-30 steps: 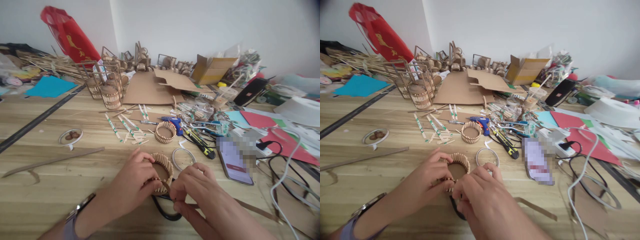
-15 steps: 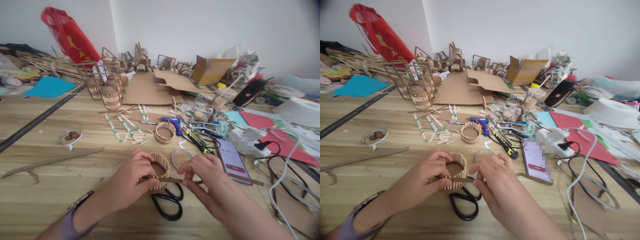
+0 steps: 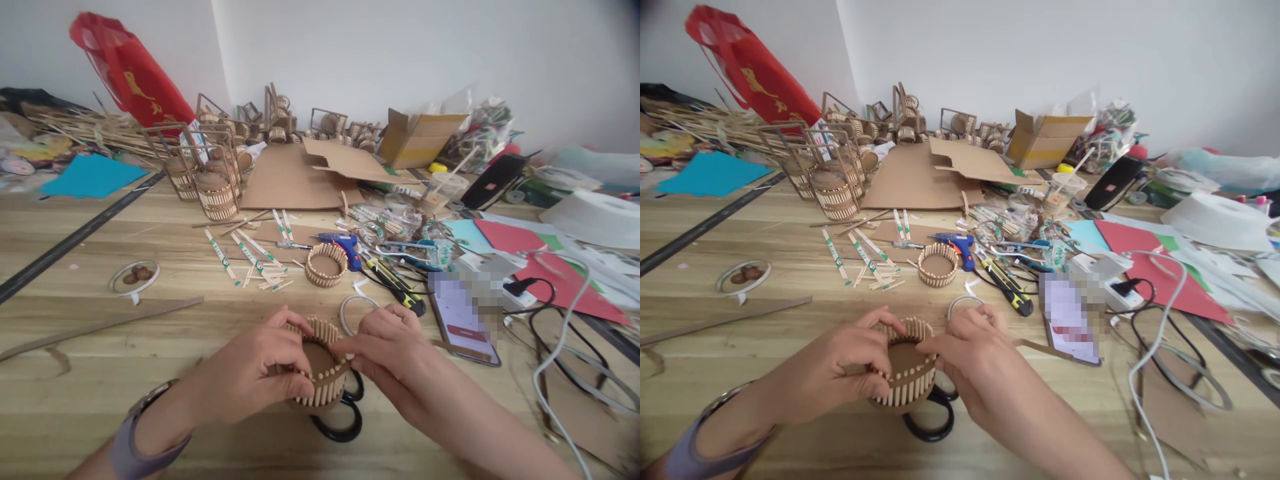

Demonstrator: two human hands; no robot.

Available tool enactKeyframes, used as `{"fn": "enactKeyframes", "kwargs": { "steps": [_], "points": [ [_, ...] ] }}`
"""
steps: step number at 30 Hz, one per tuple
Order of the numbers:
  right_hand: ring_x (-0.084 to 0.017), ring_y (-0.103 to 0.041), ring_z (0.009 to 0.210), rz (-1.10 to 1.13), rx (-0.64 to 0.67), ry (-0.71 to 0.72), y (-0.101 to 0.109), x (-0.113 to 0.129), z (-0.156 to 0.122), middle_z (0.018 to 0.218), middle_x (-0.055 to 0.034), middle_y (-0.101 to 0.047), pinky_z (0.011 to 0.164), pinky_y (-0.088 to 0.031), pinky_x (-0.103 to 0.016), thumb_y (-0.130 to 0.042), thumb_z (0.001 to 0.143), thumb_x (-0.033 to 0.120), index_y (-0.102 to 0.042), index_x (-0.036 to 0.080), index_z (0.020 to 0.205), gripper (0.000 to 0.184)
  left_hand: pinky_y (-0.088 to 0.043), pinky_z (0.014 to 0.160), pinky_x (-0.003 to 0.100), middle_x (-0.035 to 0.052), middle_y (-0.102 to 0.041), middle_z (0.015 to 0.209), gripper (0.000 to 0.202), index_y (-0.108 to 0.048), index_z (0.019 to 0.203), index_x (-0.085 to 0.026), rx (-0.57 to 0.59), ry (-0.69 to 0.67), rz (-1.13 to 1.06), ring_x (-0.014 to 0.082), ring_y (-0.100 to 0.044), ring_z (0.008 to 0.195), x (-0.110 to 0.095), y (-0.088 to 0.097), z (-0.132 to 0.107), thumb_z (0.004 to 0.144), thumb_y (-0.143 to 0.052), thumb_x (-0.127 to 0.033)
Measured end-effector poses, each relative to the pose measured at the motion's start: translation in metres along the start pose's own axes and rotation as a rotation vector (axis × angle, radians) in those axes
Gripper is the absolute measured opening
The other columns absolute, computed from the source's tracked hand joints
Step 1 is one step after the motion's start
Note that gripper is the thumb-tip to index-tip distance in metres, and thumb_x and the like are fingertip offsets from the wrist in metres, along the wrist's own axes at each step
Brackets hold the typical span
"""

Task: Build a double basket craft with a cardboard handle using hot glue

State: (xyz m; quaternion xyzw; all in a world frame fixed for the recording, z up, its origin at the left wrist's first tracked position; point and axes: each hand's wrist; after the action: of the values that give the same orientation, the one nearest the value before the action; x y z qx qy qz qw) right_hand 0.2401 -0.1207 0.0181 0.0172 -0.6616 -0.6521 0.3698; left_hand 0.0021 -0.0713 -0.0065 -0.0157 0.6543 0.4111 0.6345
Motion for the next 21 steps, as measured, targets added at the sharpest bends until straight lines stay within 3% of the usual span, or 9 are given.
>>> {"fn": "enactKeyframes", "kwargs": {
  "steps": [8, 13, 16, 21],
  "points": [
    [-0.017, -0.054, 0.080, -0.005, 0.042, 0.013, 0.002, 0.005, 0.004, 0.081, -0.0012, -0.061, 0.081, -0.033, -0.035, -0.046, 0.092, 0.007, -0.066, 0.024, 0.089, 0.026, -0.034, 0.108, 0.038, -0.0003, -0.067, 0.069, 0.024, -0.066, 0.077, -0.020, 0.009, -0.091, 0.048, 0.0202, -0.057, 0.100, 0.007, 0.003, 0.000, 0.094, -0.058, -0.035],
    [-0.019, -0.054, 0.082, -0.090, -0.011, -0.006, -0.008, 0.009, 0.004, 0.082, -0.0017, -0.063, 0.084, -0.030, -0.038, -0.048, 0.092, 0.010, -0.066, 0.024, 0.089, 0.023, -0.042, 0.097, 0.037, 0.0062, -0.070, 0.096, 0.017, -0.069, 0.091, -0.021, -0.077, 0.017, 0.193, 0.0257, -0.044, 0.123, 0.003, 0.004, -0.002, 0.092, -0.062, -0.036],
    [-0.019, -0.054, 0.080, -0.101, -0.072, 0.002, -0.019, 0.012, 0.006, 0.080, -0.0015, -0.063, 0.084, -0.028, -0.038, -0.048, 0.091, 0.009, -0.064, 0.023, 0.083, 0.023, -0.039, 0.100, 0.040, 0.0051, -0.069, 0.100, 0.017, -0.070, 0.094, -0.023, -0.089, 0.024, 0.248, 0.0266, -0.045, 0.120, -0.002, -0.002, 0.000, 0.089, -0.065, -0.038],
    [-0.018, -0.054, 0.077, -0.120, -0.133, 0.030, -0.031, 0.015, 0.009, 0.080, -0.0015, -0.064, 0.082, -0.029, -0.036, -0.052, 0.090, 0.012, -0.062, 0.022, 0.077, 0.019, -0.027, 0.109, 0.044, 0.0014, -0.069, 0.096, 0.020, -0.066, 0.085, -0.022, -0.086, -0.008, 0.246, 0.0233, -0.049, 0.114, -0.003, -0.014, 0.002, 0.098, -0.052, -0.030]
  ]
}}
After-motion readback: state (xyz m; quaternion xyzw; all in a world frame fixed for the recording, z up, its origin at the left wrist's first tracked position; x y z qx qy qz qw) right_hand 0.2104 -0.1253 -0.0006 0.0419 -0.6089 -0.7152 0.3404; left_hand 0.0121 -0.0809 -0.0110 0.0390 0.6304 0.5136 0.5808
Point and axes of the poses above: each hand's wrist, its own z-axis towards the middle knuckle, its own y-axis out of the back of the hand, x = y × z
